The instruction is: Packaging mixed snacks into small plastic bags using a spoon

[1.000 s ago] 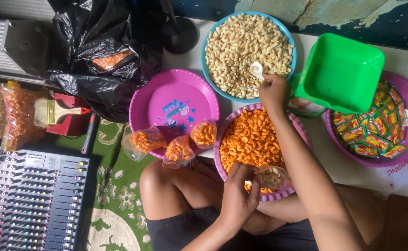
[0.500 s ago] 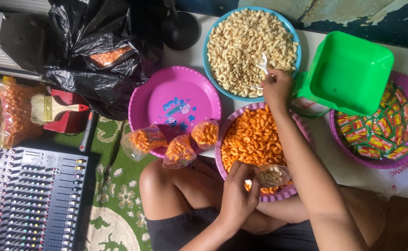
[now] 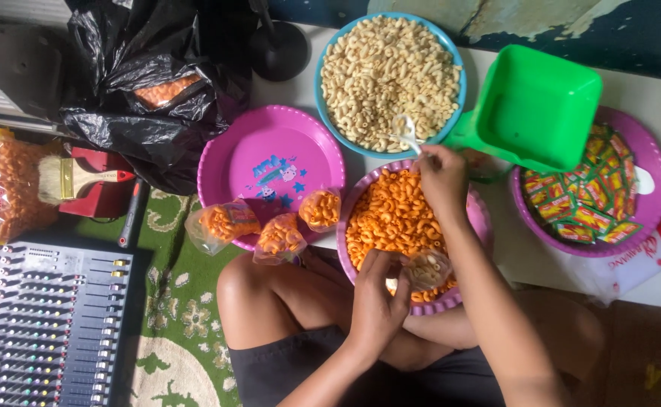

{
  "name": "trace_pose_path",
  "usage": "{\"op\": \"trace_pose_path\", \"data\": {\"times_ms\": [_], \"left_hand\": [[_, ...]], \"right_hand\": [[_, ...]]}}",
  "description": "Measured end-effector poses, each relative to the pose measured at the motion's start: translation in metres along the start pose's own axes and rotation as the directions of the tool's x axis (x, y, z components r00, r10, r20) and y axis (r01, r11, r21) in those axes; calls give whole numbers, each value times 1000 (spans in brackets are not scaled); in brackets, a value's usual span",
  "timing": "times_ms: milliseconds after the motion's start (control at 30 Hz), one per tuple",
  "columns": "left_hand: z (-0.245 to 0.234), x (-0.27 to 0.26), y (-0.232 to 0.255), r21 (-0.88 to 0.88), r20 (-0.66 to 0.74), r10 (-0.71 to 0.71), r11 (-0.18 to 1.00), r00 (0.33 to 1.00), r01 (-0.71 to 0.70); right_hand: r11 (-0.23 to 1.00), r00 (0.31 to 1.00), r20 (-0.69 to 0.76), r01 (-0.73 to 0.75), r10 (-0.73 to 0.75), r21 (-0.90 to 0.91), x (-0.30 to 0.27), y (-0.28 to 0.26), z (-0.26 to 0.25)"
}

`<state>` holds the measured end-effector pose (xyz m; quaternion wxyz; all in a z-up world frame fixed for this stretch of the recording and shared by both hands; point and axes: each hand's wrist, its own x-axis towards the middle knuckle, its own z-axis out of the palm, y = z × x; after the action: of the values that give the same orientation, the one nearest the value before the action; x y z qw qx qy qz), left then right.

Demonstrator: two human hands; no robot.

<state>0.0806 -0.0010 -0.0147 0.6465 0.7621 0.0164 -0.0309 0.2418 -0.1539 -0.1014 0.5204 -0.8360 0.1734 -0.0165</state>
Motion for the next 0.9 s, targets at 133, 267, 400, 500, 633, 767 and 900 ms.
{"op": "trace_pose_path", "data": {"times_ms": [133, 267, 400, 500, 633, 767, 900], "left_hand": [[6, -5, -5, 20, -5, 55, 998, 998, -55], [12, -8, -13, 40, -51, 86, 996, 995, -84], [11, -12, -8, 55, -100, 78, 996, 992, -73], [15, -13, -18, 13, -110, 48, 999, 993, -47], [17, -16, -18, -26, -107, 48, 998, 993, -51], [15, -19, -15, -35, -130, 16, 999, 991, -21], [13, -20, -19, -74, -139, 2, 997, 990, -13]], "right_hand": [[1000, 1000, 0, 6, -6, 5, -42, 3, -29], [1000, 999, -30, 12, -11, 15, -90, 6, -66], [1000, 997, -71, 13, -12, 23, -133, 19, -106], [999, 998, 65, 21, -24, 48, -157, 16, -141], [989, 980, 165, 95, -113, 109, -181, 3, -154], [955, 955, 165, 268, -247, -124, -201, -26, -156], [824, 892, 158, 451, -423, -342, -212, -20, -154]]}}
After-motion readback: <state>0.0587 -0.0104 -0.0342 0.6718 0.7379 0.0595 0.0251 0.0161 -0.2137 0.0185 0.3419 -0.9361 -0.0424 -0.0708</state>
